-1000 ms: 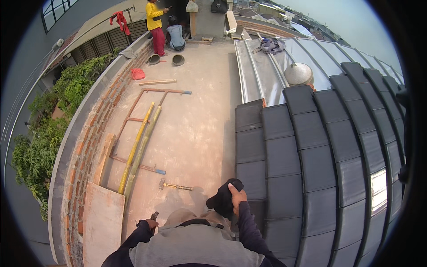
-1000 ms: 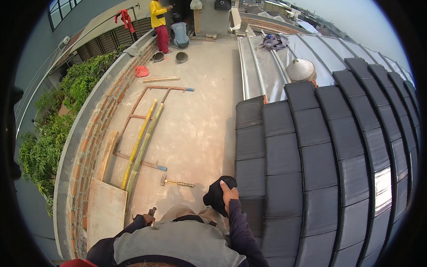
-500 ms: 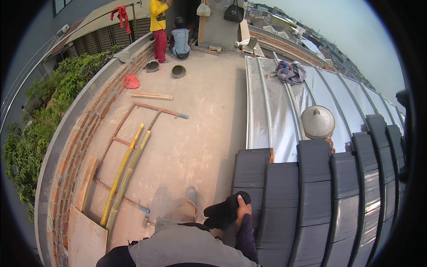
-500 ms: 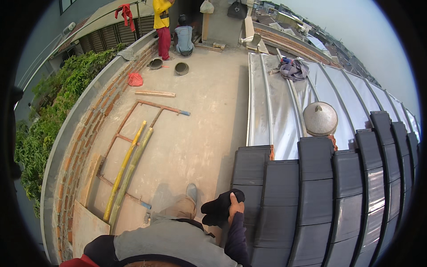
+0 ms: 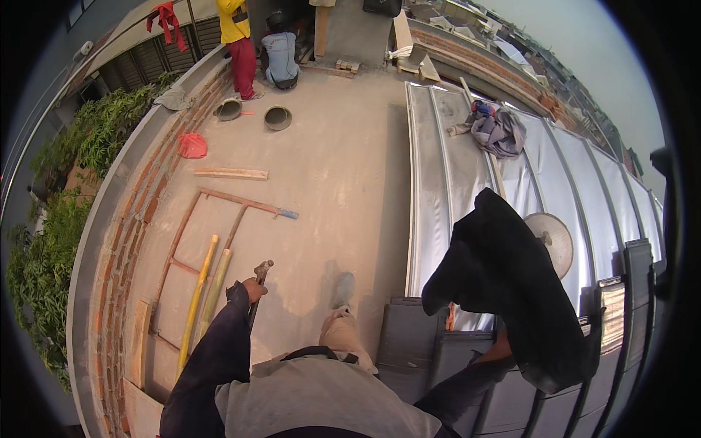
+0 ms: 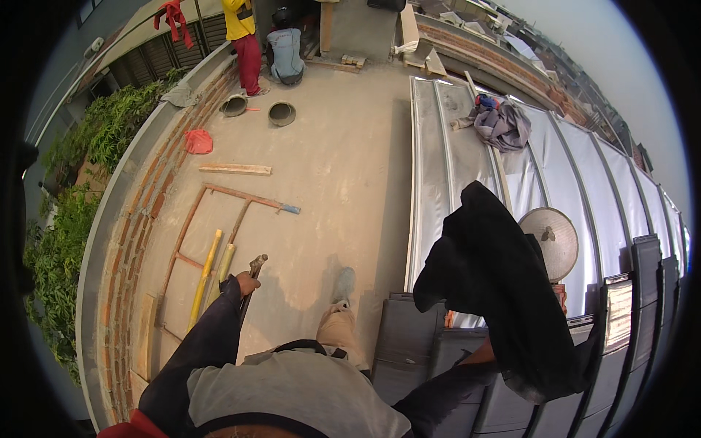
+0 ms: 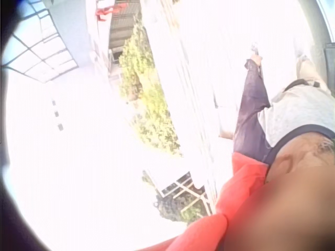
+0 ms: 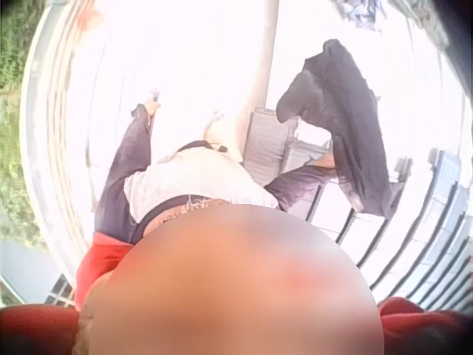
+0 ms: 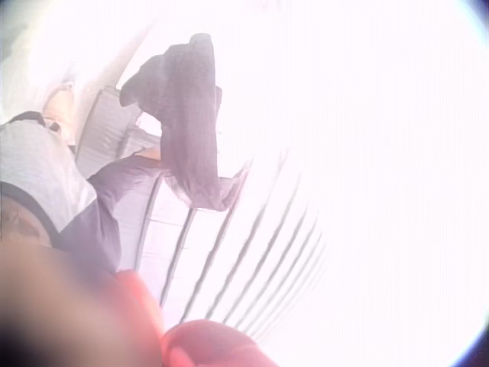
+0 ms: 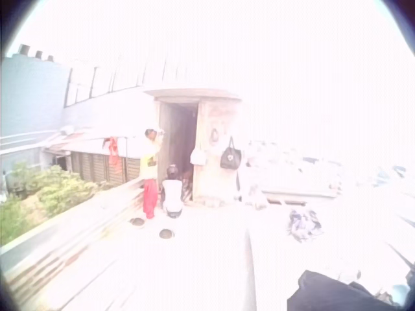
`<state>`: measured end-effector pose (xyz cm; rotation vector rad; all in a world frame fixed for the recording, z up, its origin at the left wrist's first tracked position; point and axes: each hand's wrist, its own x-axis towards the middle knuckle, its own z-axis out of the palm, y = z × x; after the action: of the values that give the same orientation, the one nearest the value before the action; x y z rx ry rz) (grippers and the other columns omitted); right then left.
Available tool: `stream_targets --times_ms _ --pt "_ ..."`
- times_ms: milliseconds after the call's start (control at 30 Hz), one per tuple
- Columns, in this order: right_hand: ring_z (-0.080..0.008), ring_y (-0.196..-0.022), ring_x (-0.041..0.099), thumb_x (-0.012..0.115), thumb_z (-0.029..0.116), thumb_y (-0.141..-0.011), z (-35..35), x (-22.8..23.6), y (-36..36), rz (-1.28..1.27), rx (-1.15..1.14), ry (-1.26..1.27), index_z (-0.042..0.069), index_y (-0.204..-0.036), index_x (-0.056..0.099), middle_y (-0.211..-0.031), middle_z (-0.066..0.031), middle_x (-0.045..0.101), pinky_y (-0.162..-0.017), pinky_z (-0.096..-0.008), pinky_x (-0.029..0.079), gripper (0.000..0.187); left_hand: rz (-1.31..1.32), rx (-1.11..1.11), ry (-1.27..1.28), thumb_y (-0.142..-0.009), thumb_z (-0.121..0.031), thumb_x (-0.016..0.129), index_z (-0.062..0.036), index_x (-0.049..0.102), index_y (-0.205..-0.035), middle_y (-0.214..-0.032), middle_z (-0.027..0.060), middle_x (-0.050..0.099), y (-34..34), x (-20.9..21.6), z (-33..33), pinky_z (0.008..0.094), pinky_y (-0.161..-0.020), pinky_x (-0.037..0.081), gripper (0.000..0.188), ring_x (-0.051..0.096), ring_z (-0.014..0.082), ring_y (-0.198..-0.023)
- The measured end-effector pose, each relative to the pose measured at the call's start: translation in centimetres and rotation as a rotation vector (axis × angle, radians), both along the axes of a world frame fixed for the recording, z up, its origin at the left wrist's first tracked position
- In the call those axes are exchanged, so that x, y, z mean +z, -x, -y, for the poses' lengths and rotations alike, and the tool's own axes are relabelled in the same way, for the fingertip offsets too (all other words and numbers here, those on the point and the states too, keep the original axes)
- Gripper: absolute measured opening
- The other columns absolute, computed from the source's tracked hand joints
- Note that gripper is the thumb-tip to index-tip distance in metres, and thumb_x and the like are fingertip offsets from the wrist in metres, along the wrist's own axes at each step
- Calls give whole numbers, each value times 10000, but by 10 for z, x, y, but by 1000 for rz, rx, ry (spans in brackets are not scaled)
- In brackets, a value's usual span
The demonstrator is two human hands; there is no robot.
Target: The person secures bamboo poles to a wooden frame using wire and pliers, then hammers nails into the frame. The person moves along the scaffolding and walks onto the roof, carrying tools.
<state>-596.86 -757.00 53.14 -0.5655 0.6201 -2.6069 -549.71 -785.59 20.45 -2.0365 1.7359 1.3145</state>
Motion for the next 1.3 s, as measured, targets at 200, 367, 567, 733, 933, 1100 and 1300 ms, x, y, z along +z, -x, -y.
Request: stream_targets --times_ms 200,367,567,733,933,1100,1300 --pt "-233 -1106 594 524 317 -992 221 -106 52 70 229 -477 0 -1232 585 -1177 -122 633 -978 -378 448 402 169 -141 -325 -721 -318 703 26 686 -959 -936 174 690 29 -77 65 405 -762 500 419 645 269 -877" --pt "-211 -1067 612 539 279 -985 383 -125 64 -333 694 -821 0 -1217 589 -1141 -107 644 -951 -344 467 366 95 -799 -308 -743 -337 655 -35 715 -916 -957 167 707 -4 -112 42 390 -779 519 354 677 283 -888" --pt "-185 -1020 633 557 232 -977 560 -118 88 -758 1025 -789 1 -1199 594 -1097 -89 658 -918 -302 489 323 25 221 -654 -741 -335 657 -30 714 -906 -942 169 706 26 -102 96 392 -768 520 352 677 285 -878" --pt "-136 -821 639 567 146 -943 705 -167 126 -695 843 -905 18 -1055 601 -906 -44 652 -747 -251 514 173 22 202 -682 -740 -333 658 -26 714 -898 -930 171 705 60 -122 240 394 -758 520 350 677 286 -870" --pt "-223 -471 543 529 192 -919 760 -304 223 -203 574 -2020 75 -952 570 -678 -74 591 -427 -363 482 128 49 100 -543 -739 -331 659 -21 713 -888 -915 174 704 100 -114 481 396 -747 521 348 677 288 -860" --pt "-248 -542 568 535 246 -907 751 -397 259 296 410 -1888 92 -943 602 -743 -93 607 -480 -399 517 171 -128 427 -201 -731 -144 676 48 598 -820 -769 141 593 163 -54 722 401 -614 446 225 547 226 -675" --pt "-291 -617 602 495 266 -906 902 -445 330 393 324 -1712 46 -847 607 -712 -123 608 -509 -430 500 254 -18 265 -154 -725 -221 672 85 629 -889 -819 189 651 240 -39 924 382 -669 503 350 636 266 -745"
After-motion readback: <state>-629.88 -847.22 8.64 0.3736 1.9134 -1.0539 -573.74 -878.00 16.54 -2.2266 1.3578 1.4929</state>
